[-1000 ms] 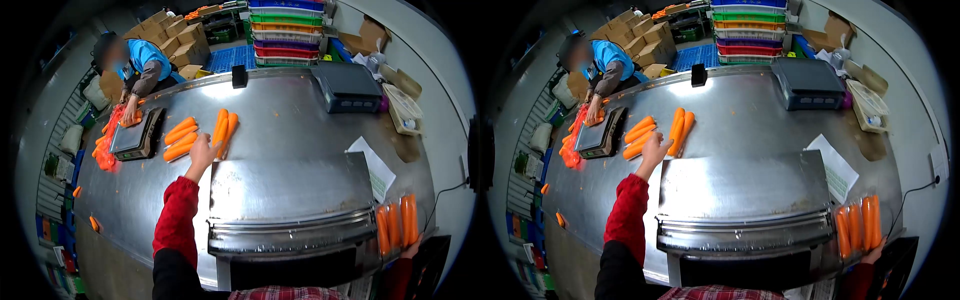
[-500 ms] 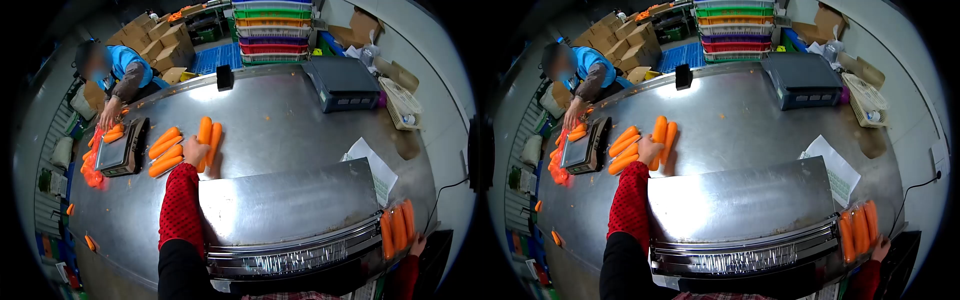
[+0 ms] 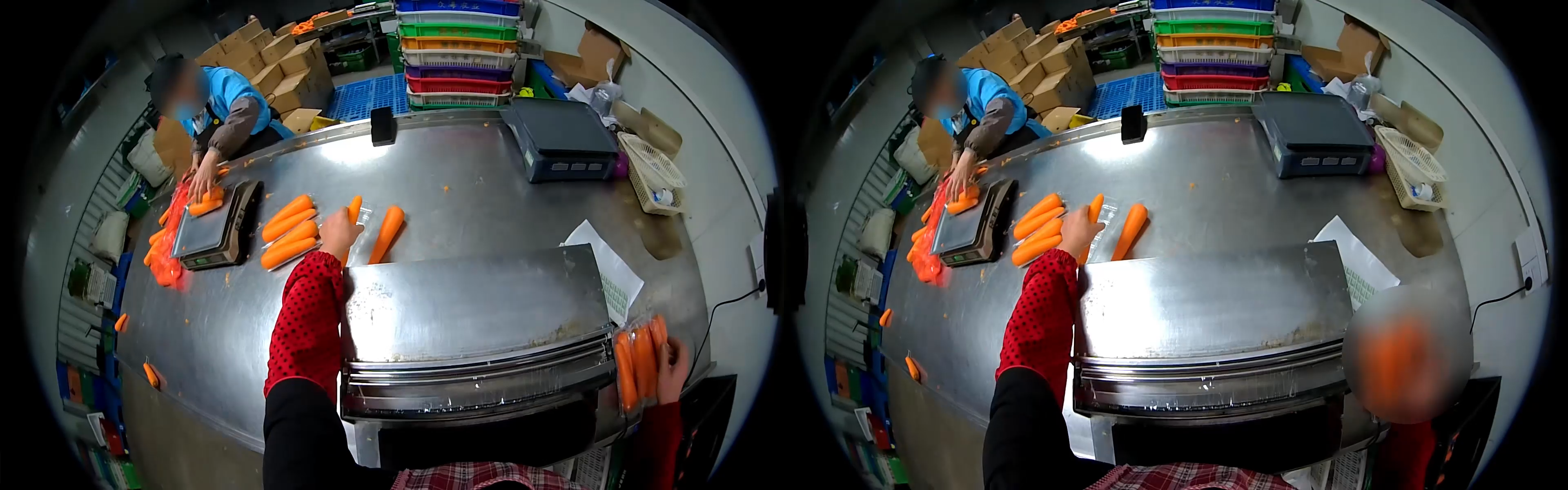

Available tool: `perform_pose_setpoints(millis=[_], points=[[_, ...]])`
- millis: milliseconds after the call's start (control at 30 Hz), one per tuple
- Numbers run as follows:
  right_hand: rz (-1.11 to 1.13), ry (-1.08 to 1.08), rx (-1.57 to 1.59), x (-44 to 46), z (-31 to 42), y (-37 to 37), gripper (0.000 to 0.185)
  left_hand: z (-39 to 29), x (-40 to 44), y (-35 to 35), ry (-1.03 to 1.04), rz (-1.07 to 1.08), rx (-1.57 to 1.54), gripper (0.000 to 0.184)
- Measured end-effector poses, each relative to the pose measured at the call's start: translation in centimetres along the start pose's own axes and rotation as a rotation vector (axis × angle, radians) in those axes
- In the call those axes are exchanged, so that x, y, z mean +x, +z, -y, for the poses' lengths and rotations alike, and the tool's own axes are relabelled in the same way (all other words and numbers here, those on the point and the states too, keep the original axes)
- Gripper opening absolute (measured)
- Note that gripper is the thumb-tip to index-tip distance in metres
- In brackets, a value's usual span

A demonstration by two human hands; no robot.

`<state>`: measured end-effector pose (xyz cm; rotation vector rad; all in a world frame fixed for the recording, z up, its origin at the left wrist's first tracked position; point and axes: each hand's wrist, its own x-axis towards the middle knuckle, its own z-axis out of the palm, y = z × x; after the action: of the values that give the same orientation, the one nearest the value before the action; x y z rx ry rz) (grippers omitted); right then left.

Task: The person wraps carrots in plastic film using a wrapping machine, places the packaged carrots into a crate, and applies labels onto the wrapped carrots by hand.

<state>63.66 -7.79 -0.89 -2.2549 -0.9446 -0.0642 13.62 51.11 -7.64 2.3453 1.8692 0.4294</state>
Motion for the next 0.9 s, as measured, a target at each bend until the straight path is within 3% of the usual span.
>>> perform_pose_setpoints(millis=[67,100,200,233,267,333,433,533,600,633,700,733,800,900], points=[[0.073,-0.012,0.153,2.5,8.0,1.9,0.017,-0.3,1.6,0.9,0.006,0.013,0.007,0.044],[0.110,-0.129,0.197,4.3,10.5,3.7,0.016,-0.2,2.3,1.5,-0.020,0.098,0.034,0.041],[0.273,-0.429,0.331,9.3,21.0,10.8,0.016,1.2,2.1,5.4,-0.031,-0.018,0.087,0.043],[0.341,-0.515,0.384,10.9,24.7,13.4,0.016,0.9,1.5,5.5,-0.095,0.037,0.133,0.051],[0.496,-0.553,0.332,12.7,27.6,16.3,0.020,1.6,1.4,6.8,-0.099,0.048,0.129,0.051],[0.652,-0.706,0.149,15.1,30.4,24.7,0.025,3.6,1.8,9.1,-0.148,-0.057,0.099,0.060],[0.733,-0.894,-0.121,15.4,33.7,36.0,0.030,3.1,1.2,7.0,-0.080,0.063,0.171,0.065],[0.750,-1.149,-0.042,14.5,36.3,44.2,0.051,3.3,0.9,7.2,-0.016,0.102,0.215,0.069],[0.846,-1.154,-0.078,13.4,36.7,48.6,0.054,3.7,0.9,7.8,0.018,-0.011,0.174,0.067],[0.868,-1.146,-0.071,14.2,36.6,49.9,0.054,3.6,0.7,8.1,0.017,-0.033,0.173,0.063],[1.221,-0.835,0.116,16.4,37.1,50.9,0.049,3.1,0.5,8.4,0.025,-0.019,0.187,0.052],[1.227,-0.836,0.116,17.0,37.0,50.4,0.049,3.0,0.6,8.6,0.056,-0.040,0.197,0.048],[1.574,-0.177,0.328,18.5,36.6,48.5,0.043,2.7,0.7,8.4,0.042,0.000,0.106,0.045],[1.610,0.031,0.468,19.6,35.0,48.3,0.043,1.5,0.7,8.1,0.044,0.052,0.014,0.043]])
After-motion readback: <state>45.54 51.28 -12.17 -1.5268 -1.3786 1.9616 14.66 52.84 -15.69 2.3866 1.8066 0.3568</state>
